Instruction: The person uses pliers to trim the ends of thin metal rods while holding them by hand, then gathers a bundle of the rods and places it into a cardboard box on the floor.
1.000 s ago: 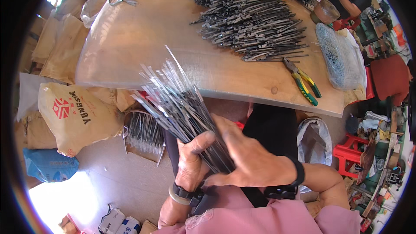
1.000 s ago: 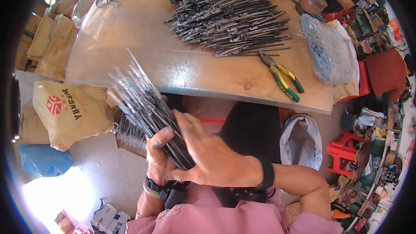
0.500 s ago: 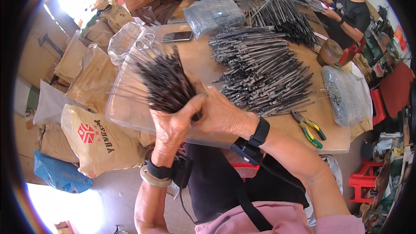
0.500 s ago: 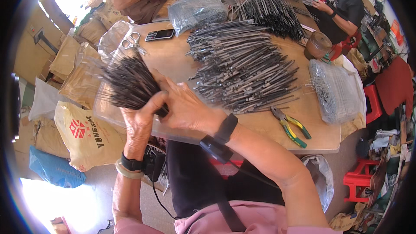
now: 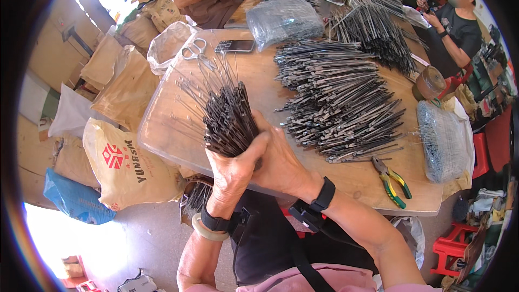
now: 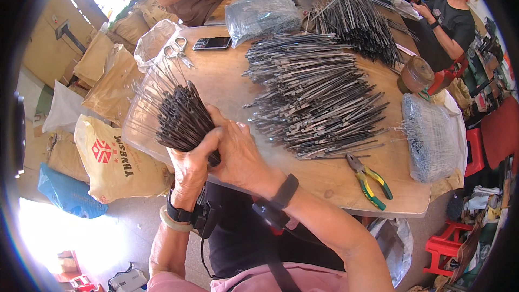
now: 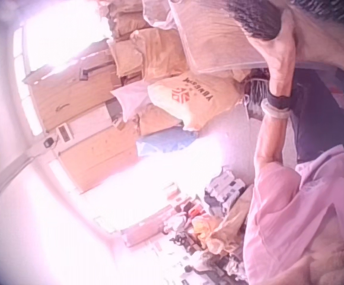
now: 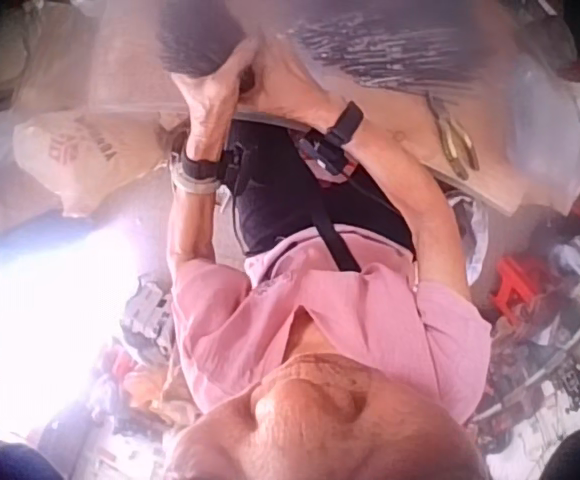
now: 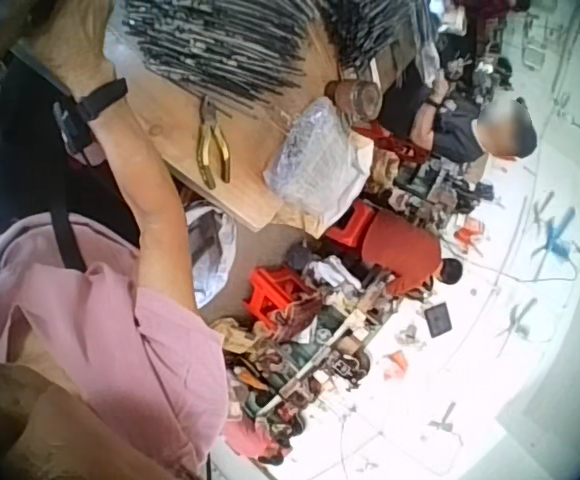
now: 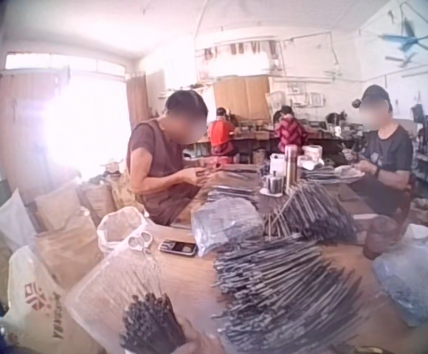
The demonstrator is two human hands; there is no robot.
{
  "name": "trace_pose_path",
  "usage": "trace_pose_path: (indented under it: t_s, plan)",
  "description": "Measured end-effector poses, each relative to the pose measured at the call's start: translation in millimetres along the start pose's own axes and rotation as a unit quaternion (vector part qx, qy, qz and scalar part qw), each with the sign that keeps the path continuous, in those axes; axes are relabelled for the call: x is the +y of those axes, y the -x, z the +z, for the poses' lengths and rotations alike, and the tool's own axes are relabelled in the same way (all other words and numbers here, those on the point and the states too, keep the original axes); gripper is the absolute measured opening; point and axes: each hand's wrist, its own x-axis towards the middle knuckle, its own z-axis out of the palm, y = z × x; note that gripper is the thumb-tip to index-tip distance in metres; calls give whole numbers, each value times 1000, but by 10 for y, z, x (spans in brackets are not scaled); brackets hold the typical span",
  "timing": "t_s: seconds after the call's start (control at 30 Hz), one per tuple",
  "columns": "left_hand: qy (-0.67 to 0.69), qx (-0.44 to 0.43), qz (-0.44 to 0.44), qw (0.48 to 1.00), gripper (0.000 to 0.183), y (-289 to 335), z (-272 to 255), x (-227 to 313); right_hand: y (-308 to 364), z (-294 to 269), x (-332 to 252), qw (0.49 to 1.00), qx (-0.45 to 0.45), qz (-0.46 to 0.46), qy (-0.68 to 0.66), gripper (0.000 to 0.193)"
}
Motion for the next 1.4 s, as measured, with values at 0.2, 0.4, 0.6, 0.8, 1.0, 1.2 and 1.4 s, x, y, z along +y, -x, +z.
trace_pose_path:
  t_s: [0.2,0.4,0.6,0.8,1.0,1.2,1.4]
  plan:
    - [22,-7,31,999,32,55,86,76,69,-54,-39,999,49,-3,-10,106]
    - [-43,106,50,992,27,87,229,-139,200,-20,-47,998,61,9,-3,97]
    - [-73,189,28,979,27,563,372,-75,533,-137,-309,991,77,-59,-94,79]
    - [63,275,-6,959,31,970,292,4,693,-23,-477,985,-20,-43,-164,82]
    - [152,361,-59,918,20,1158,-649,-155,408,643,-704,977,-178,-53,-103,78]
    - [263,397,-39,878,23,1139,-2008,-427,-130,1985,-806,944,-311,-51,-96,78]
    - [268,437,-33,858,43,1389,-3004,-1021,-463,3109,-438,892,-447,59,-41,74]
